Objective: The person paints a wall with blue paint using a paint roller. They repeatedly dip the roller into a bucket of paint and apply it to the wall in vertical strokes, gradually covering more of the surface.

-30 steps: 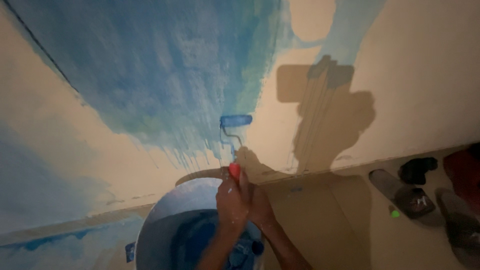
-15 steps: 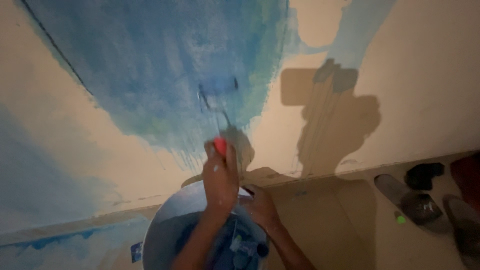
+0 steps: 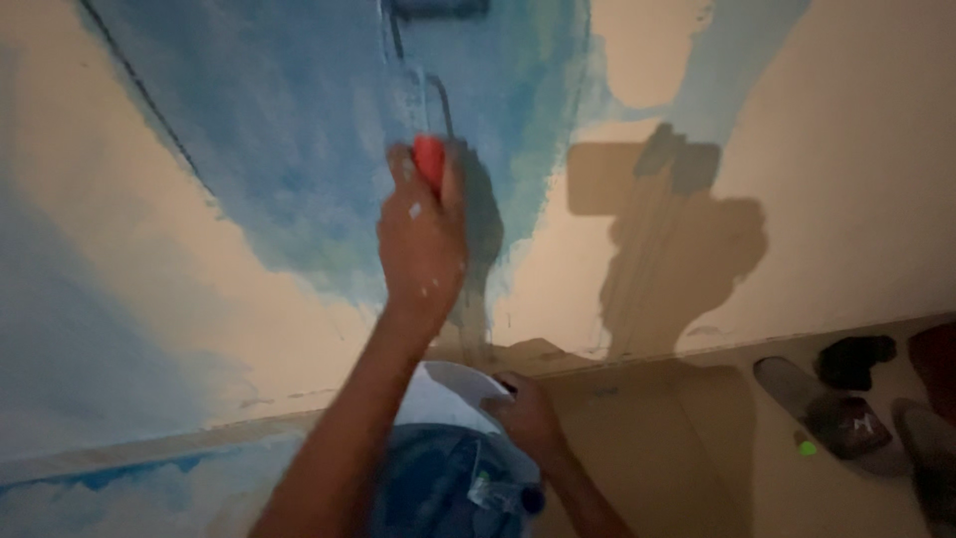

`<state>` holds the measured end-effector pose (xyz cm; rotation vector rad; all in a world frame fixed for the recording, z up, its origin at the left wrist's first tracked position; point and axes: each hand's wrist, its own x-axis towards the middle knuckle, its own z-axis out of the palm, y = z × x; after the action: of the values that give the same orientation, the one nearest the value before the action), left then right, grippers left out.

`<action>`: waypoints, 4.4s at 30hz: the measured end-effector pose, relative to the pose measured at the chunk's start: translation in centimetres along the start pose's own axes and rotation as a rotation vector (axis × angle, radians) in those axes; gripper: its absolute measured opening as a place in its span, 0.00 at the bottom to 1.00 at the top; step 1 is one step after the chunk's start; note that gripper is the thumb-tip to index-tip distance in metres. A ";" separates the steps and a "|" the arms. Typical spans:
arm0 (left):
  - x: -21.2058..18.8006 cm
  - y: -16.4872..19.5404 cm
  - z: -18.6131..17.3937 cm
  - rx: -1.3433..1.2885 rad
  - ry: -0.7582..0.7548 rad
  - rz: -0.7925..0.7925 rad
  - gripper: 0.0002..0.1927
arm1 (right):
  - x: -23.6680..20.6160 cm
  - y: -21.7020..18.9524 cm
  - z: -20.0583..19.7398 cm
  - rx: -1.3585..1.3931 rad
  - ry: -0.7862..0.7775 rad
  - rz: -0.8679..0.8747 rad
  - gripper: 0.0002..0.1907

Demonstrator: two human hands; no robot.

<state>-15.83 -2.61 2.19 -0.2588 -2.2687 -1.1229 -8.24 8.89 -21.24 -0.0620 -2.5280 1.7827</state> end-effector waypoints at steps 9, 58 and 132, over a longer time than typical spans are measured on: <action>-11.8 -6.4 0.9 0.127 0.000 0.030 0.23 | 0.2 -0.4 0.2 0.205 -0.041 -0.010 0.25; 0.8 -5.3 -10.1 0.043 0.095 -0.166 0.21 | -1.8 -3.3 -0.6 -0.078 -0.022 0.150 0.20; 5.7 -1.3 -23.1 0.004 0.004 -0.185 0.21 | -3.4 -8.0 -0.3 -0.128 -0.005 0.150 0.22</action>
<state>-11.27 -21.81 15.59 -0.0454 -2.3284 -1.2101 -4.87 6.27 -13.63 -0.2586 -2.7044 1.6668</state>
